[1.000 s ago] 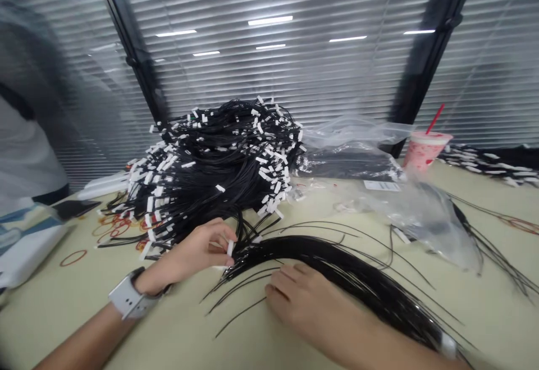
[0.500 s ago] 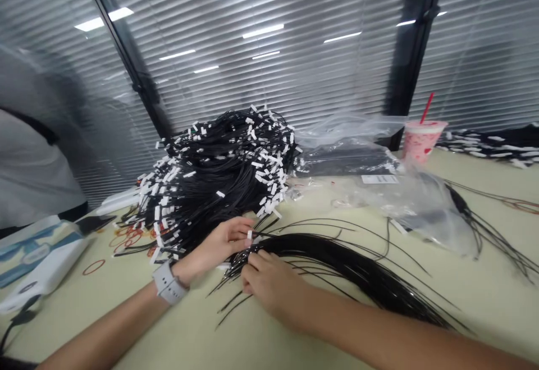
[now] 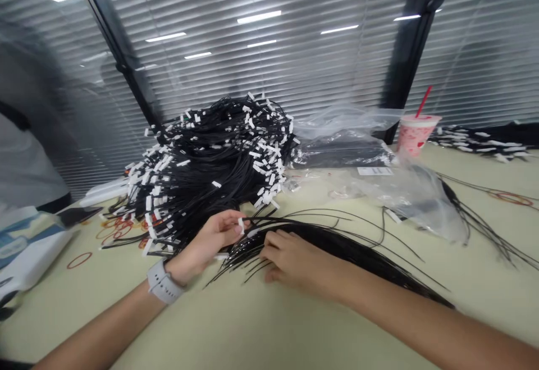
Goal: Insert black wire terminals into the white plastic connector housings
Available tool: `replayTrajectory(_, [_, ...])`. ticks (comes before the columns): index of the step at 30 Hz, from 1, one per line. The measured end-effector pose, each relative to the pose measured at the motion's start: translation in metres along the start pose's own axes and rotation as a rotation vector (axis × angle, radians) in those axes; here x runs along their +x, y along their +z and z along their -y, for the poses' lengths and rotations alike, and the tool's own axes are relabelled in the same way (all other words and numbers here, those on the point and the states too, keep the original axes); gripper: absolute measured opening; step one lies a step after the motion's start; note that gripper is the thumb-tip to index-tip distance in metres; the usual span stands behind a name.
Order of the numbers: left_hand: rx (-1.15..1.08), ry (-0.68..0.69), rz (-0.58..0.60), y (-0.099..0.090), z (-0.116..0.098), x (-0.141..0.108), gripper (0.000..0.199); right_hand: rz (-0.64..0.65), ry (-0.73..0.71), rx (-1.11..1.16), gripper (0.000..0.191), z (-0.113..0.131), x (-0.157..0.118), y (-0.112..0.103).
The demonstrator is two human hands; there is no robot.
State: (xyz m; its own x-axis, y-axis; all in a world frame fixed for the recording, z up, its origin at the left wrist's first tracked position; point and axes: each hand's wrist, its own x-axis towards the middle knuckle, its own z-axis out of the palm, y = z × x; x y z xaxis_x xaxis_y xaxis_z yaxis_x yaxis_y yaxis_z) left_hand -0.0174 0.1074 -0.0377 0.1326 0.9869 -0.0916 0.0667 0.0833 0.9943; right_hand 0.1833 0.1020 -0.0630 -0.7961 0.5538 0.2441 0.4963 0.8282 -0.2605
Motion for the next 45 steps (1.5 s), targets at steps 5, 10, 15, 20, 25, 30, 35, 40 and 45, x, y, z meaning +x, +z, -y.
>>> replayTrajectory(5, [-0.067, -0.016, -0.018, -0.008, 0.002, 0.002, 0.018, -0.031, 0.127, 0.112, 0.011, 0.008, -0.001, 0.008])
replayTrajectory(10, [-0.099, -0.028, -0.060, -0.013, -0.007, 0.001, 0.015, -0.046, 0.128, 0.139, 0.017, 0.010, -0.003, 0.010])
replayTrajectory(15, [-0.110, -0.016, -0.103, -0.017, -0.011, 0.000, 0.017, -0.110, 0.151, 0.176, 0.024, 0.006, -0.007, 0.012])
replayTrajectory(20, [-0.111, -0.007, -0.024, -0.011, -0.003, -0.001, 0.014, -0.246, 0.138, 0.199, 0.026, 0.001, -0.007, 0.013])
replayTrajectory(25, [-0.044, 0.063, -0.052, -0.010, 0.001, 0.005, 0.015, -0.295, -0.019, 0.111, 0.022, 0.010, -0.009, 0.013])
replayTrajectory(30, [-0.068, 0.032, -0.094, -0.011, -0.001, 0.009, 0.022, -0.284, 0.001, 0.139, 0.024, 0.011, -0.011, 0.016])
replayTrajectory(35, [-0.115, -0.041, -0.128, -0.003, 0.000, 0.002, 0.021, -0.349, 0.146, 0.377, 0.021, 0.009, -0.012, 0.016])
replayTrajectory(40, [0.101, 0.001, -0.071, 0.004, 0.003, -0.002, 0.020, -0.353, 0.240, 0.451, 0.020, 0.009, -0.010, 0.013])
replayTrajectory(45, [0.148, 0.054, 0.006, 0.008, 0.007, -0.003, 0.020, -0.354, 0.360, 0.480, 0.019, 0.012, -0.012, 0.005])
